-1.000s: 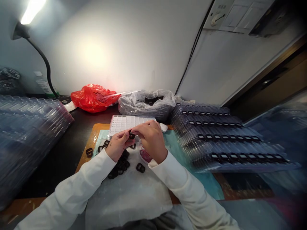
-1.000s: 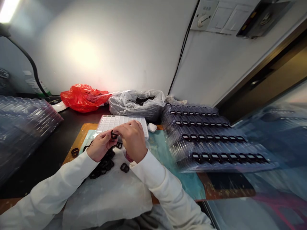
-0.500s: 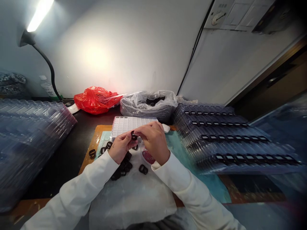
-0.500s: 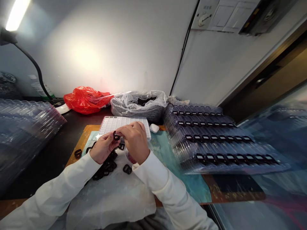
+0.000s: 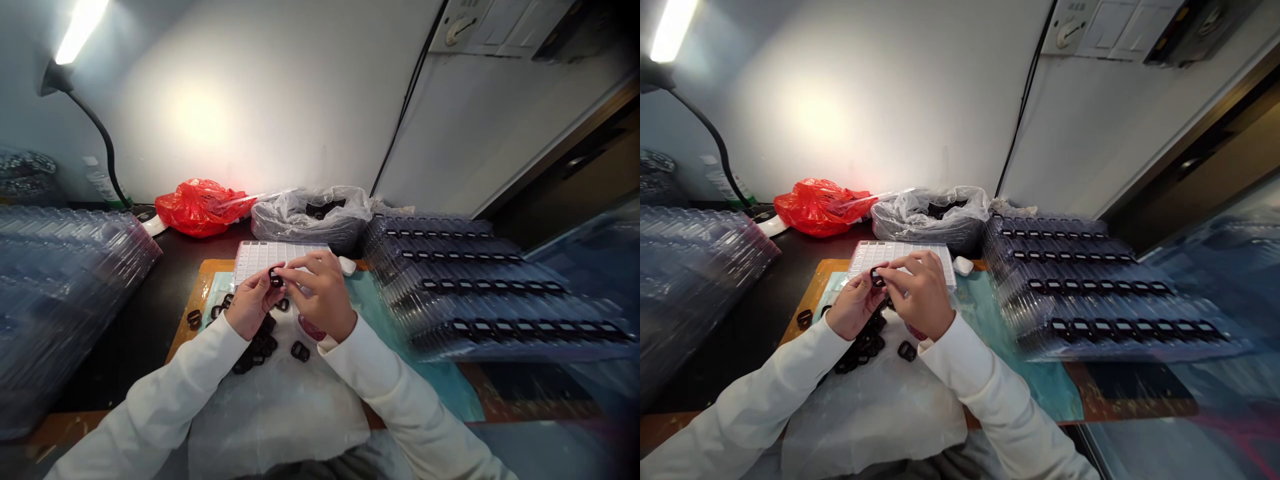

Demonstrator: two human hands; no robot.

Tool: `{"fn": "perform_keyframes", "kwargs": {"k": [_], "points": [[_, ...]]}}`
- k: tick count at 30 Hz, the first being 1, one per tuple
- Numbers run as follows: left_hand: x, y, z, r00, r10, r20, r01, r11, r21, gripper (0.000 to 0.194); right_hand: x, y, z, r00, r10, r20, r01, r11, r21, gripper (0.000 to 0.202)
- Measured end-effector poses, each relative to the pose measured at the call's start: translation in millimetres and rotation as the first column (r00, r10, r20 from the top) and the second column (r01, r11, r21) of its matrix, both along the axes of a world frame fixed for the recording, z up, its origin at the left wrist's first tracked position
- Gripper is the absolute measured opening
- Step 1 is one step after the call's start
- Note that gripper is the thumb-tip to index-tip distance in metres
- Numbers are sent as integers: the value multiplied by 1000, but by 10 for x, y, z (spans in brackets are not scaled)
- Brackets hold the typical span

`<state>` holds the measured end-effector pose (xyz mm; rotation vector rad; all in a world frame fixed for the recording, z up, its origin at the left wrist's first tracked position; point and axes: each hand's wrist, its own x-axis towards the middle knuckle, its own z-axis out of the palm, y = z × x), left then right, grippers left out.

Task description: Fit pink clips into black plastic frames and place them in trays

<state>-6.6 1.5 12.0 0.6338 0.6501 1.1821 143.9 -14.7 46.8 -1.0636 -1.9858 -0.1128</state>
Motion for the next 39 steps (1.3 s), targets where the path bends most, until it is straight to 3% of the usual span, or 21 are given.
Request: {"fn": "perform_keyframes", "kwargs": {"k": [7, 10, 12, 15, 17, 20, 25, 30, 36, 39], "points": [[-20, 37, 43, 998, 54, 13, -53, 997, -54, 18, 98, 21, 65, 960, 82, 268, -93, 995, 27, 41], [-17, 34, 76, 998, 58, -8, -58, 995, -81, 17, 264, -25, 170, 969, 76, 237, -51, 993, -108, 34], [-13, 35, 97, 997, 74, -23, -75, 993, -87, 18, 366, -67, 198, 964, 72, 257, 18, 944, -331, 23], [-5, 36, 111, 995, 86, -41, -89, 993, -79, 18, 427, -87, 116, 895, 134, 426, 168, 783, -600, 17], [0, 33, 107, 996, 78, -43, -81, 995, -65, 20, 406, -59, 11, 844, 164, 510, 247, 726, -642, 18], [6, 26, 93, 998, 59, -25, -60, 998, -27, 24, 339, 2, -99, 815, 168, 554, 293, 705, -645, 17], [5, 18, 76, 999, 48, -25, -48, 999, 11, 29, 265, 24, -55, 790, 124, 601, 361, 697, -619, 15], [-1, 16, 66, 997, 55, -58, -54, 998, 12, 28, 255, -8, 2, 741, 105, 663, 393, 733, -555, 13], [5, 19, 41, 996, 48, -74, -48, 999, 1, 30, 328, -15, -37, 810, 65, 583, 312, 794, -522, 15], [9, 12, 34, 996, 43, -75, -44, 999, -10, 32, 340, -31, 0, 904, 47, 426, 202, 829, -521, 14]]}}
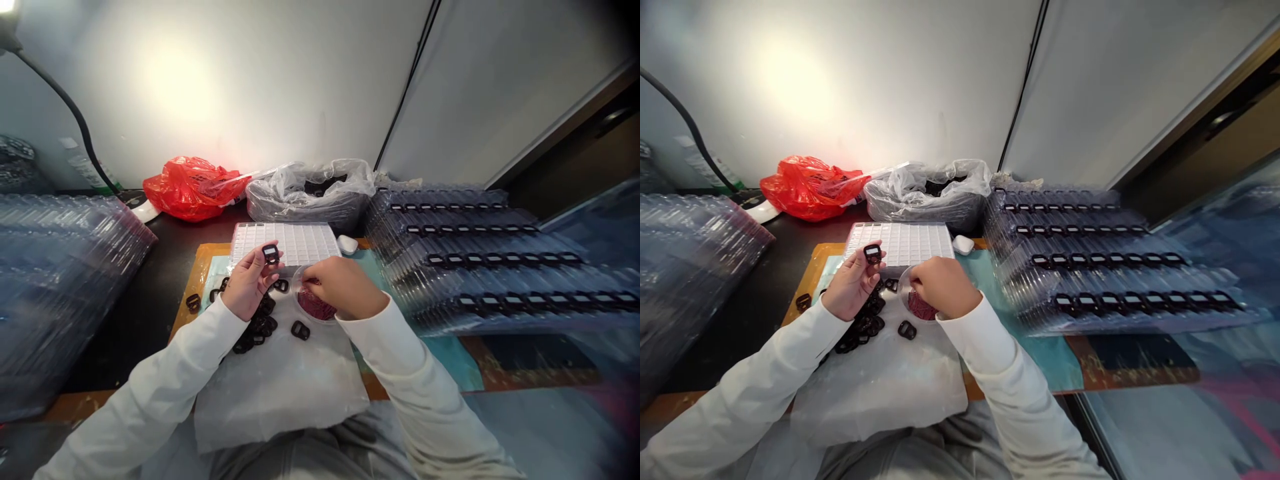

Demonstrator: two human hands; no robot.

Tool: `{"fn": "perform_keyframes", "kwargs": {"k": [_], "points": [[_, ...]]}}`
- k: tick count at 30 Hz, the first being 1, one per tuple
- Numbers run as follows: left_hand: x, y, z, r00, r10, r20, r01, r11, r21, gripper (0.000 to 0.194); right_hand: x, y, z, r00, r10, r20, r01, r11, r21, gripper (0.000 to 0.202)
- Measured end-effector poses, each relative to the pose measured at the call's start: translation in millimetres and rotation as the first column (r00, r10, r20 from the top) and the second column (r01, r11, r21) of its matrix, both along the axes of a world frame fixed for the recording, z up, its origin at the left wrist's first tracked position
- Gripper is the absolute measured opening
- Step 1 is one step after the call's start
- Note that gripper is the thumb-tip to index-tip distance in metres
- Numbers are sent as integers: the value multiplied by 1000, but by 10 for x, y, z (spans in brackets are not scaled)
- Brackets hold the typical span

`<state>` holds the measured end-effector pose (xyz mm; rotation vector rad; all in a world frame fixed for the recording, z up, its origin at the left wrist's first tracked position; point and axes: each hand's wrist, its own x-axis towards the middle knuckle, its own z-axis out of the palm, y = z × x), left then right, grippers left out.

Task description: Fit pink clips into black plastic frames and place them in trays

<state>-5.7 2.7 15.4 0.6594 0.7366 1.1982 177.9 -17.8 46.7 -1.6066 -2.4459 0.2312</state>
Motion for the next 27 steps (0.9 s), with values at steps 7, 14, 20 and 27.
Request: {"fn": "perform_keyframes", "kwargs": {"k": [7, 14, 20, 27], "points": [[12, -52, -2, 996, -81, 24, 81, 997, 19, 45, -157, -96, 152, 571, -2, -821, 36, 999, 23, 6], [30, -109, -11, 987, -162, -10, 162, 985, 53, 45, -213, -60, 103, 504, -16, -864, 63, 998, 18, 6], [31, -109, -14, 988, -153, -37, 155, 987, 47, 44, -202, -47, 82, 514, 25, -857, 67, 995, 69, 5], [36, -108, -13, 986, -160, -36, 161, 986, 41, 45, -196, -32, 35, 510, 52, -859, 77, 991, 106, 2]]}}
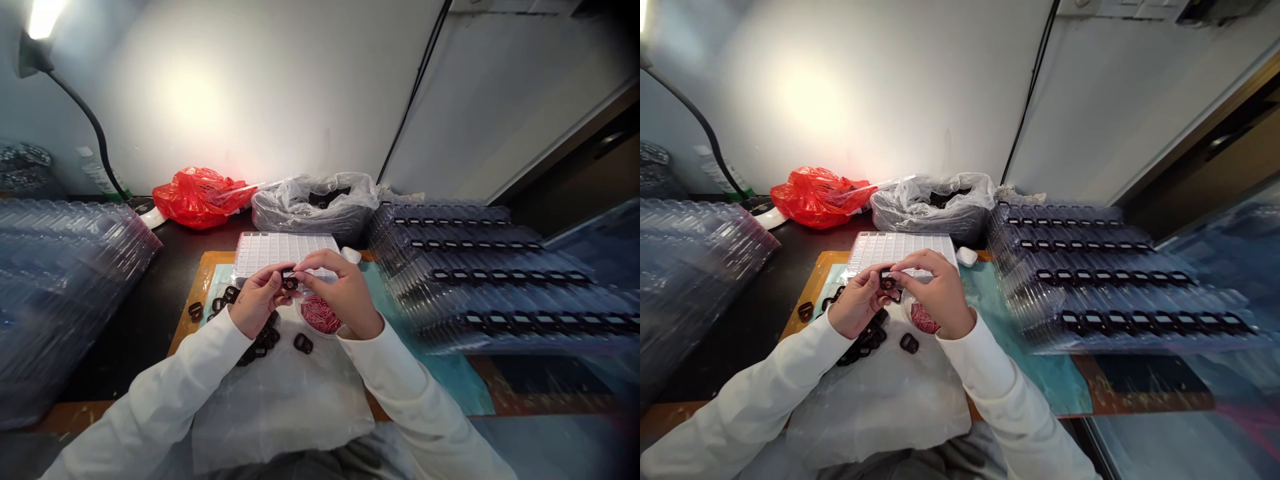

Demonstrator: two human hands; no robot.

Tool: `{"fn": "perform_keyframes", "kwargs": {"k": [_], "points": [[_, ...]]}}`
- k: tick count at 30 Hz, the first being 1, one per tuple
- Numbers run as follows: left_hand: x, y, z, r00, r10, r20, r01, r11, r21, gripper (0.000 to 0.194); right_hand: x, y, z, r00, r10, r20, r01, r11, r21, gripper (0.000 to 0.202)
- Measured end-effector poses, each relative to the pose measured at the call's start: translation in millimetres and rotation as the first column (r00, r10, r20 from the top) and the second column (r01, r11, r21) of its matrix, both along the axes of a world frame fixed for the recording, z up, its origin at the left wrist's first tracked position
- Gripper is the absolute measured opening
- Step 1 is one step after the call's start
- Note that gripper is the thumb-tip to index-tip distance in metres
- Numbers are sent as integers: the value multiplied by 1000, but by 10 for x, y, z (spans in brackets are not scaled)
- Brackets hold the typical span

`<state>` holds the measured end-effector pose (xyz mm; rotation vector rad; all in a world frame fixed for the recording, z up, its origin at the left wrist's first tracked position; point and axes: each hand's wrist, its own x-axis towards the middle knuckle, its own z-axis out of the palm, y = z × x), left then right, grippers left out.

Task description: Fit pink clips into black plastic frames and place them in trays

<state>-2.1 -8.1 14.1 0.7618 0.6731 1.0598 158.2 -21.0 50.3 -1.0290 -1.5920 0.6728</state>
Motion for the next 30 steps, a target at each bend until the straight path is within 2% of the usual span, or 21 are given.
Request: {"fn": "perform_keyframes", "kwargs": {"k": [9, 20, 24, 27, 30], "points": [[0, -2, 14, 999, 49, -14, -48, 999, 18, 44, 2, -8, -14, 992, -16, 122, 14, 1000, 16, 3], [3, -9, 15, 995, 81, -58, -78, 995, 56, 44, 5, -11, -5, 984, -22, 177, 15, 999, 42, 5], [4, -1, 14, 995, 81, -52, -78, 996, 44, 46, 14, -10, -23, 960, -105, 259, 68, 987, 147, 7], [6, 2, 21, 996, 75, -41, -74, 997, 30, 46, 27, -22, -44, 905, -224, 361, 123, 952, 280, 11], [7, 1, 25, 997, 72, -35, -71, 997, 26, 45, 45, -38, -57, 853, -288, 436, 138, 929, 344, 15]]}}
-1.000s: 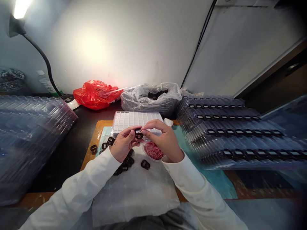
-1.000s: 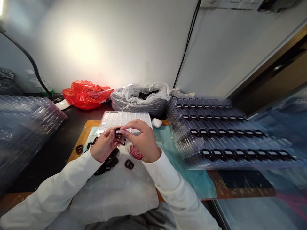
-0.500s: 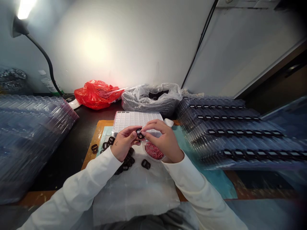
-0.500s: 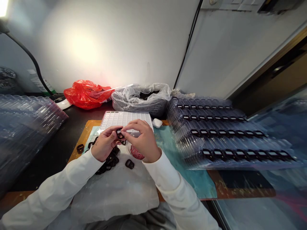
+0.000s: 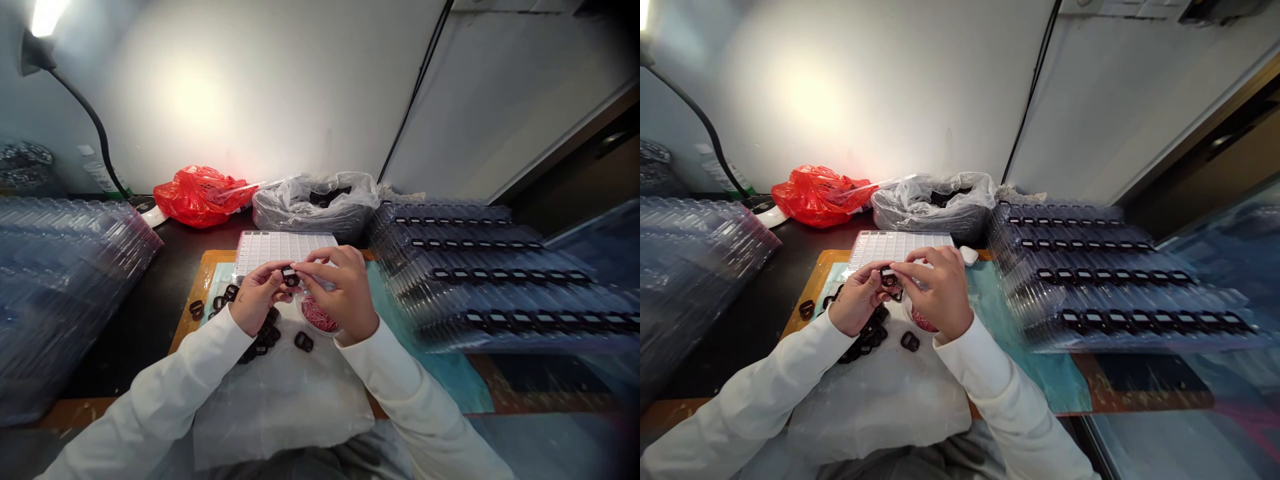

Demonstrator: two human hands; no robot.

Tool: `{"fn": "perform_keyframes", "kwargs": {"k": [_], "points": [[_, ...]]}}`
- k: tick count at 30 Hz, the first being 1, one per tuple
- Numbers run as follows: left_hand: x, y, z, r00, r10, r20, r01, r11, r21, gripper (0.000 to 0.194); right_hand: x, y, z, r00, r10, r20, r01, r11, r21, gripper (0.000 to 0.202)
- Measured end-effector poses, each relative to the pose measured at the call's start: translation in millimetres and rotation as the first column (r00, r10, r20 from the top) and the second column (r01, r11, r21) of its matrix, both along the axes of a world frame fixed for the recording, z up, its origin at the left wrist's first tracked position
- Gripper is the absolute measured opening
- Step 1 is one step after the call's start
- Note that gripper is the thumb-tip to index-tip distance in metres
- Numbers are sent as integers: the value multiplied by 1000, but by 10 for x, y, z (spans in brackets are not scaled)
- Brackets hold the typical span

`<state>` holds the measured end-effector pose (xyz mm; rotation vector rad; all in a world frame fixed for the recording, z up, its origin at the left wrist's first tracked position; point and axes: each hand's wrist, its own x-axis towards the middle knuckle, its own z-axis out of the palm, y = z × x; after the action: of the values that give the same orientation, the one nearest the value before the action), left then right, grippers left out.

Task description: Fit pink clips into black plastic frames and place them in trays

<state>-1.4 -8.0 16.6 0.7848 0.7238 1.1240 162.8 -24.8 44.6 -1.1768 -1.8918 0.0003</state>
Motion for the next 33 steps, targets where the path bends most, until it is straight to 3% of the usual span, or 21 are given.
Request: {"fn": "perform_keyframes", "kwargs": {"k": [15, 20, 26, 33], "points": [[-5, 12, -11, 1000, 23, -1, -23, 1000, -3, 46, -2, -14, 13, 990, 67, 122, -78, 993, 89, 19], [-2, -1, 31, 999, 44, 0, -44, 999, -26, 45, 4, -26, 51, 986, 92, 140, -101, 993, 65, 17], [-12, -3, 80, 997, 71, -14, -72, 996, -43, 47, 0, -13, 54, 976, 87, 200, -115, 984, 136, 10], [-26, 4, 10, 995, 84, -61, -86, 996, -27, 53, 0, -60, 161, 932, 74, 354, -136, 979, 154, 13]]}}
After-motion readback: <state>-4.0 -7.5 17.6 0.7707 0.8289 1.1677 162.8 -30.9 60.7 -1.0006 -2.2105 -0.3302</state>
